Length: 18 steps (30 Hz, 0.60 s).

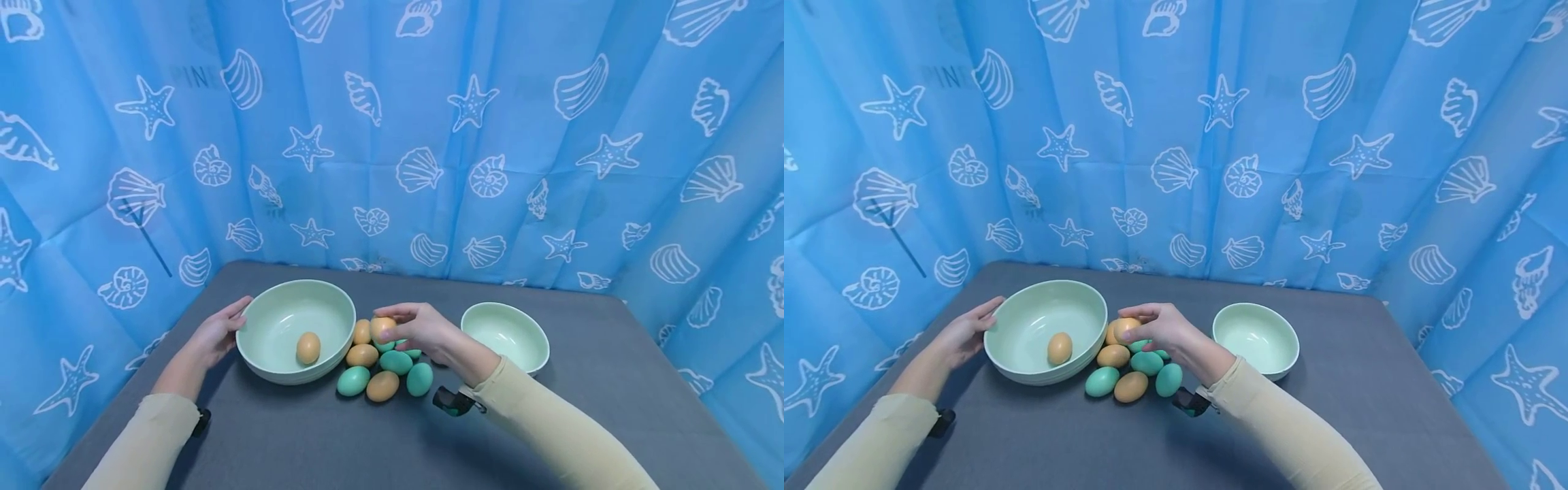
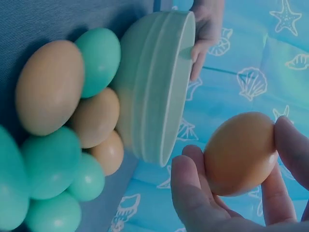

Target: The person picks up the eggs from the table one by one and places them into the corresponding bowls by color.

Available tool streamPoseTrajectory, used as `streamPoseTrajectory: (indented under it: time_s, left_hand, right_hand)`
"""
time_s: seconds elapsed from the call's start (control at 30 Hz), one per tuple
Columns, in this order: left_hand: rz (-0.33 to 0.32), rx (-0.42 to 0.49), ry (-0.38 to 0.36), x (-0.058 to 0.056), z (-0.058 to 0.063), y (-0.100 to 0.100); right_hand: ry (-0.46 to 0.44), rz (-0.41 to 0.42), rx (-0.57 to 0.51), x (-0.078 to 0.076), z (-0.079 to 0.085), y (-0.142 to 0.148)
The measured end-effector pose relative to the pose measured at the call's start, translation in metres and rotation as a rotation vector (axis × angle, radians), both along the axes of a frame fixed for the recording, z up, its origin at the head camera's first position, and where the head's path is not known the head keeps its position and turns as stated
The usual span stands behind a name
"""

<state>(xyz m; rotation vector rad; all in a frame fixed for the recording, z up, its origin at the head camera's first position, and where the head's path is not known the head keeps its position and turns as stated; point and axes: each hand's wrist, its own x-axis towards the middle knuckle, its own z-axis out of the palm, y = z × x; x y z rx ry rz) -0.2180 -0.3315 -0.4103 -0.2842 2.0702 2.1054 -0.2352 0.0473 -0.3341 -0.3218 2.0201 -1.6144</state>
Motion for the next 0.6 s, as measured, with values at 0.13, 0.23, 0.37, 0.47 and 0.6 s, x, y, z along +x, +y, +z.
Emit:
streamPoseTrajectory:
  time_s: [0.13, 0.23, 0.37, 0.47, 0.6]
  left_hand:
    - [0.013, -0.001, -0.007, -0.001, 0.001, 0.002]
    - [0.024, 0.004, -0.013, 0.0, 0.001, 0.002]
    - [0.022, 0.004, -0.007, 0.0, 0.002, 0.002]
    - [0.019, -0.001, -0.001, -0.001, 0.002, 0.003]
    - [0.036, 0.0, -0.02, -0.001, 0.0, 0.002]
  right_hand:
    - [-0.003, 0.001, -0.021, -0.001, 0.002, -0.011]
    - [-0.011, 0.009, -0.029, -0.002, 0.002, -0.019]
    - [-0.017, 0.018, -0.036, -0.003, 0.002, -0.03]
    - [-0.019, 0.017, -0.046, -0.003, 0.002, -0.038]
    - [-0.025, 0.026, -0.038, -0.002, 0.0, -0.049]
